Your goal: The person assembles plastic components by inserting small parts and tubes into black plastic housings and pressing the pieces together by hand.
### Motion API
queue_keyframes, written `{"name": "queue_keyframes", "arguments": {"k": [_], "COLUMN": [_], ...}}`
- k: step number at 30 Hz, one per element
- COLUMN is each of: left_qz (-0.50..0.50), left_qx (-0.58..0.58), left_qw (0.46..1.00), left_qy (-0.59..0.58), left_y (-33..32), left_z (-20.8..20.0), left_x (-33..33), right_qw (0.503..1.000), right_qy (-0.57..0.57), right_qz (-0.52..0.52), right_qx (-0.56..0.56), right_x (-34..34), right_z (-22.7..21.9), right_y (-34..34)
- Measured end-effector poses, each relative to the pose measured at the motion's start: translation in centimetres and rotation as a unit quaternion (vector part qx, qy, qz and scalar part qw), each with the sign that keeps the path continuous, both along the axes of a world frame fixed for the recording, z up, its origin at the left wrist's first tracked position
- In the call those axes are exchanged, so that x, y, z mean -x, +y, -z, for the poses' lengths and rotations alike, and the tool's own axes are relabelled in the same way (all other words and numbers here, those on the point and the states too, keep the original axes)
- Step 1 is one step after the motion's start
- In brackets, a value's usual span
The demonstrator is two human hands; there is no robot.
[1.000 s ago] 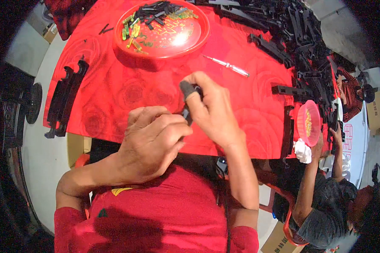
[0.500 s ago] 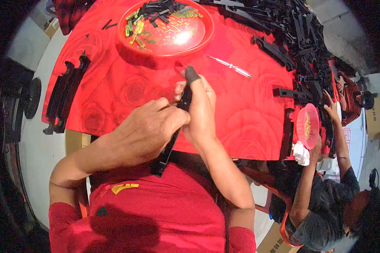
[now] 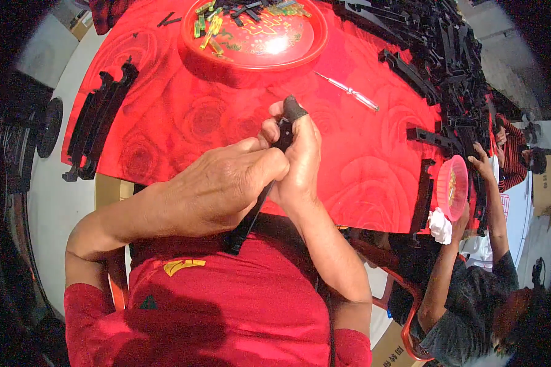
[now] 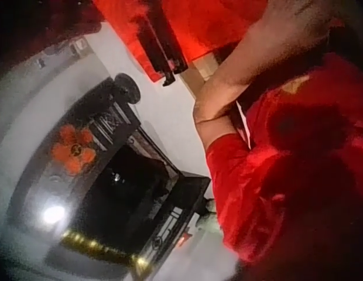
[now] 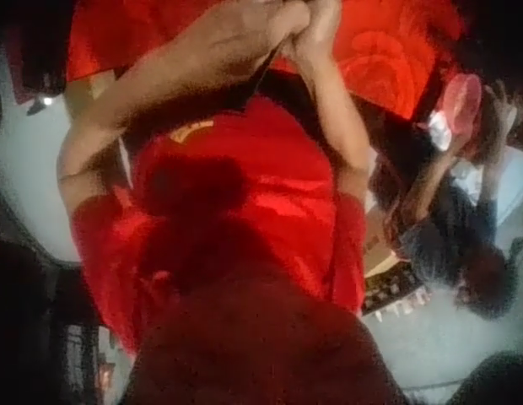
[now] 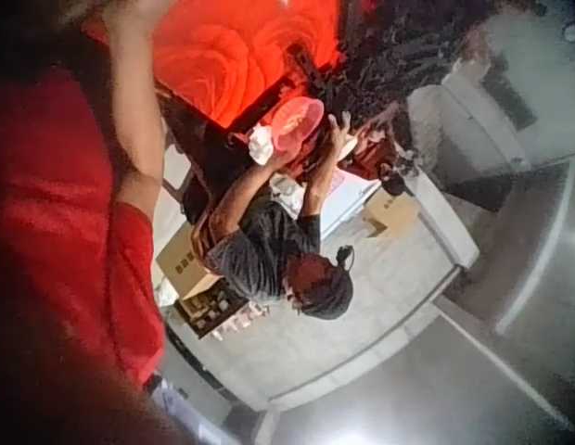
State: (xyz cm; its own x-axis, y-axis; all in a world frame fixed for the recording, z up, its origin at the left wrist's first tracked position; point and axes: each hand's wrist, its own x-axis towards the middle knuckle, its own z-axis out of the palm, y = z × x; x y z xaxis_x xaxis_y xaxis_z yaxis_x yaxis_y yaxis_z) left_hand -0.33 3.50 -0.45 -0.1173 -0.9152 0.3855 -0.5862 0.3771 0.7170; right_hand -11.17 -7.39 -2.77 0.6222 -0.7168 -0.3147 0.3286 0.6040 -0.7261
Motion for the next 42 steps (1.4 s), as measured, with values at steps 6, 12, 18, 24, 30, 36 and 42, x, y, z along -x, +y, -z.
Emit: {"name": "queue_keyframes", "arguments": {"k": [6, 12, 18, 24, 30, 36, 42], "left_qz": [0.007, 0.013, 0.016, 0.000, -0.075, -0.145, -0.148], "left_qx": [0.028, 0.033, 0.035, 0.014, 0.023, 0.045, 0.049], "left_qw": [0.999, 0.999, 0.999, 0.997, 0.976, 0.944, 0.939], "left_qy": [0.016, 0.020, 0.025, -0.073, -0.203, -0.292, -0.305], "left_y": [0.1, 0.2, 0.3, 0.7, 2.4, 2.1, 1.6], "left_z": [0.3, 0.1, 0.0, -0.7, -1.3, -1.0, -0.7], "left_x": [0.2, 0.1, 0.2, 0.1, 1.2, 2.4, 2.6], "right_qw": [1.000, 1.000, 0.999, 1.000, 0.999, 0.981, 0.947], "right_qy": [-0.008, -0.007, -0.020, 0.000, 0.015, 0.108, 0.149], "right_qz": [-0.003, 0.009, 0.005, 0.009, 0.014, 0.041, 0.099], "right_qx": [0.005, 0.022, 0.031, 0.013, 0.037, 0.158, 0.267], "right_x": [0.1, 0.2, 0.1, -0.4, -0.4, -0.5, -1.0], "right_z": [0.0, -0.1, 0.1, -0.2, 0.5, -0.4, 0.1], "right_y": [0.1, 0.3, 0.4, 0.2, -0.4, -0.1, -0.3]}}
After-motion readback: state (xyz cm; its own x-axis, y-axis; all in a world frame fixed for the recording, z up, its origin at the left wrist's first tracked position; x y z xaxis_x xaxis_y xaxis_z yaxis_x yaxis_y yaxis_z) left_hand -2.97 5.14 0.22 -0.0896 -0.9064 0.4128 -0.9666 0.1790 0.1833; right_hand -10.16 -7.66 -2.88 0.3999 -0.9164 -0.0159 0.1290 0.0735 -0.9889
